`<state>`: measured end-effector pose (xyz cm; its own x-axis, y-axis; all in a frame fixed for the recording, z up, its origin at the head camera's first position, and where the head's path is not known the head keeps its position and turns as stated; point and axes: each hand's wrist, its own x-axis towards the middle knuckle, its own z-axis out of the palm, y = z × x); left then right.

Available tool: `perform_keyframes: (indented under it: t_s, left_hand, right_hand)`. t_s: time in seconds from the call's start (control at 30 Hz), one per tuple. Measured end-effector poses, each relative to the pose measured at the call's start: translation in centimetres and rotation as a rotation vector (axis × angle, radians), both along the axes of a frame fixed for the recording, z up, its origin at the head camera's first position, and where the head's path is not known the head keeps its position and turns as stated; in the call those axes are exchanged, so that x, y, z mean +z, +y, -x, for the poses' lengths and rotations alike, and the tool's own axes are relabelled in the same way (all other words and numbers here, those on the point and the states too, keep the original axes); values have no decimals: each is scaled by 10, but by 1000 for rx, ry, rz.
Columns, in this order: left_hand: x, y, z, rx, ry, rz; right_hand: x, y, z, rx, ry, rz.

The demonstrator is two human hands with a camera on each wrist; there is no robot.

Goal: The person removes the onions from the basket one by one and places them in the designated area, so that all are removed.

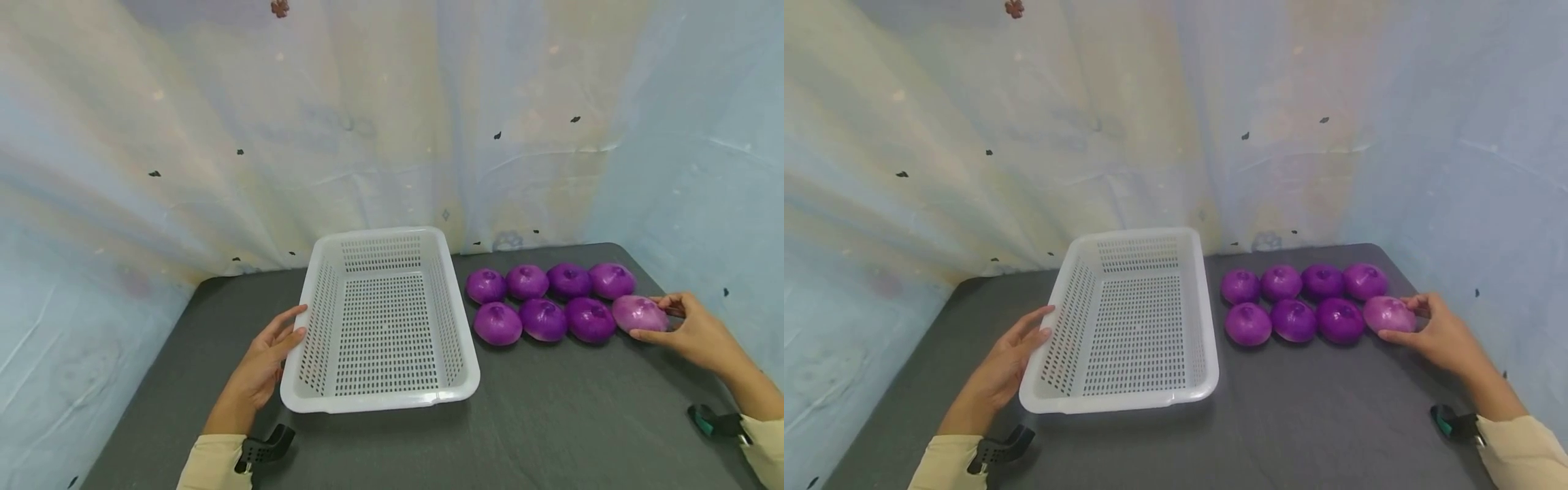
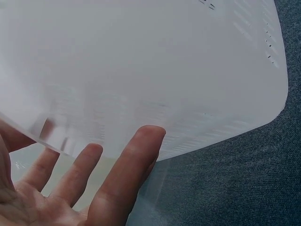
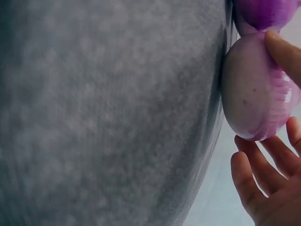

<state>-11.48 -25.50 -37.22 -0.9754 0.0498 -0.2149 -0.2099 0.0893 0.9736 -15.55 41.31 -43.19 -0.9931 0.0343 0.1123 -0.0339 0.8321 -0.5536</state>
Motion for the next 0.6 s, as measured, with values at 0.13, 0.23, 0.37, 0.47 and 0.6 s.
perform_keyframes:
  t_s: [0.13,0.23,0.37,0.47,0.6]
  left_hand:
    - [2,0,-1,9,2,9]
    - [3,0,0,11,0,14]
    - [3,2,1,21,-2,49]
    - [4,1,2,28,-1,96]
    - [4,-2,4,8,21,151]
  right_hand:
    - [0,-1,2,4,8,-3]
    - [0,-2,2,-4,4,-11]
    - [1,-3,2,0,7,-7]
    - [1,-3,2,8,8,1]
    - [4,-6,0,14,7,9]
